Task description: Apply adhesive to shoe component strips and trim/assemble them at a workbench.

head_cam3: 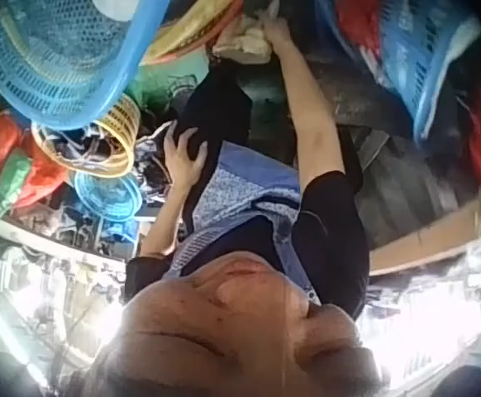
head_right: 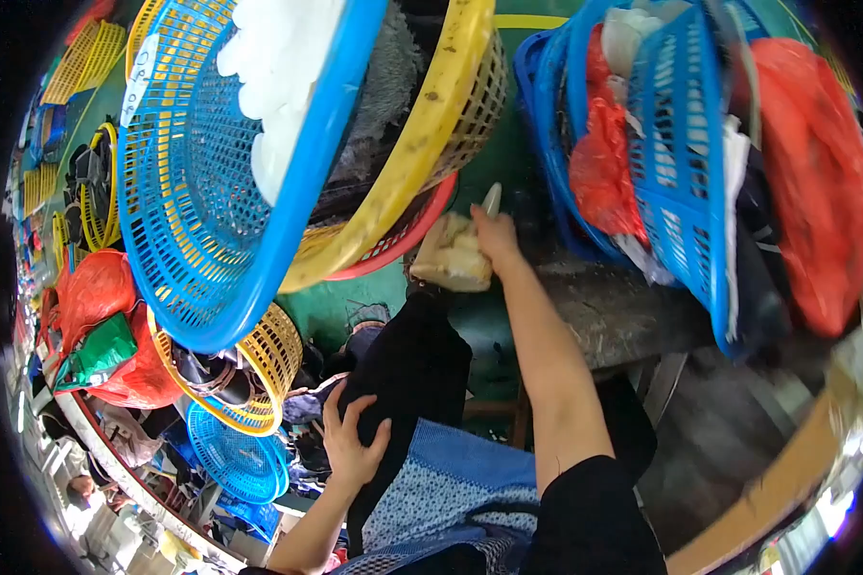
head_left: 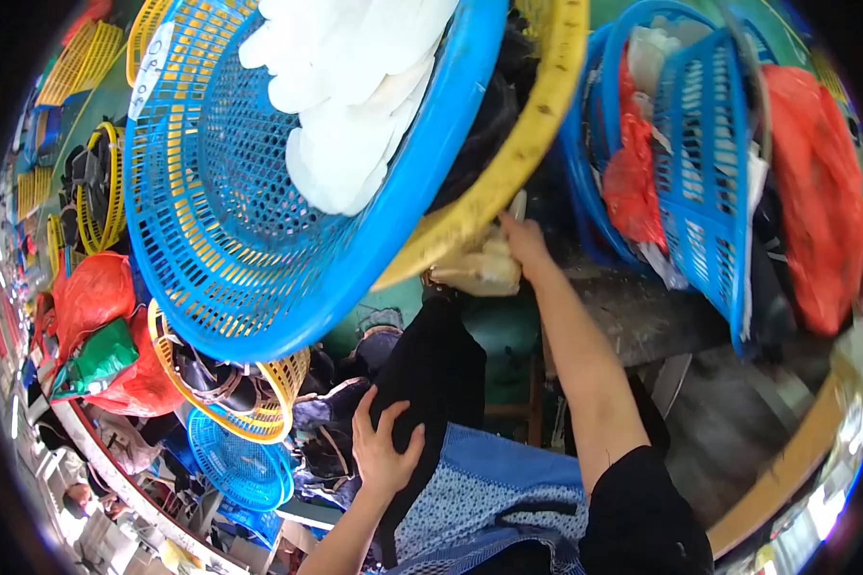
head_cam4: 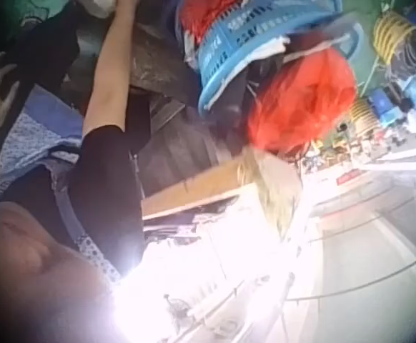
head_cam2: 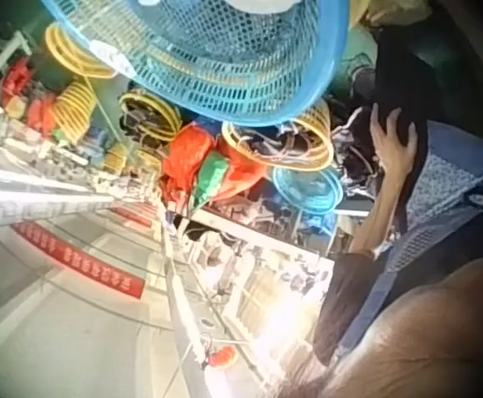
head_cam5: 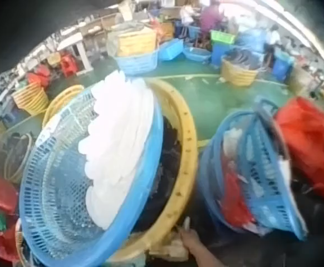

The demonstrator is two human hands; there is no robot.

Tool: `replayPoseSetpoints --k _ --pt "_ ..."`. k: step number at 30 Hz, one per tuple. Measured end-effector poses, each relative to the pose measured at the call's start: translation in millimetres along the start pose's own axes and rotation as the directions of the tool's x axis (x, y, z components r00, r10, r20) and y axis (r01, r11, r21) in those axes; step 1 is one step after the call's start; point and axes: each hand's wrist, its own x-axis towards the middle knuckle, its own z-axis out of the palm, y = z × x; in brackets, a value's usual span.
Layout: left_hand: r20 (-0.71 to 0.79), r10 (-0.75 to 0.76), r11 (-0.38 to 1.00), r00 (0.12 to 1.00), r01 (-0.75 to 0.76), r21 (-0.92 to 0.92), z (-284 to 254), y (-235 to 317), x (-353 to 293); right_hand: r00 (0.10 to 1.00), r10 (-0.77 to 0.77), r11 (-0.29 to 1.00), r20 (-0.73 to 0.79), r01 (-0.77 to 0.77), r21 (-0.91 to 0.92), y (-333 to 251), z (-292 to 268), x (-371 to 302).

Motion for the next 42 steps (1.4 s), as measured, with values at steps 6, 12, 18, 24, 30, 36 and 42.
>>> replayPoseSetpoints --k 6,12,18,24,30,36,42 --pt "-0.039 0.092 0.991 0.995 -0.095 -0.089 6 -6 -19 0.977 -0.138 0.990 -0.160 0.132 -0.046 10 -37 -229" --pt "-0.060 0.306 0.952 0.950 -0.307 -0.014 34 -46 -9 0.949 -0.315 0.948 -0.030 0.312 -0.068 -72 -88 -510" --pt "-0.064 0.568 0.822 0.821 -0.561 0.098 29 -8 -15 0.221 -0.970 0.118 0.103 0.795 -0.595 -24 -260 -783" --pt "-0.038 0.788 0.538 0.615 -0.717 -0.443 -41 131 -80 0.390 -0.449 0.720 -0.804 0.690 -0.067 30 -366 -964" --pt "0.069 0.917 0.378 0.393 -0.798 -0.470 -60 255 -182 -0.188 -0.295 0.906 -0.937 0.255 -0.337 164 -519 -915" --pt "0.205 0.967 0.232 0.151 -0.859 -0.458 -15 342 -319 -0.361 -0.208 0.877 -0.909 0.342 -0.337 240 -527 -837" --pt "0.291 0.901 -0.068 -0.322 -0.767 -0.638 129 432 -434 -0.462 -0.563 0.718 -0.685 0.136 -0.682 276 -519 -826"
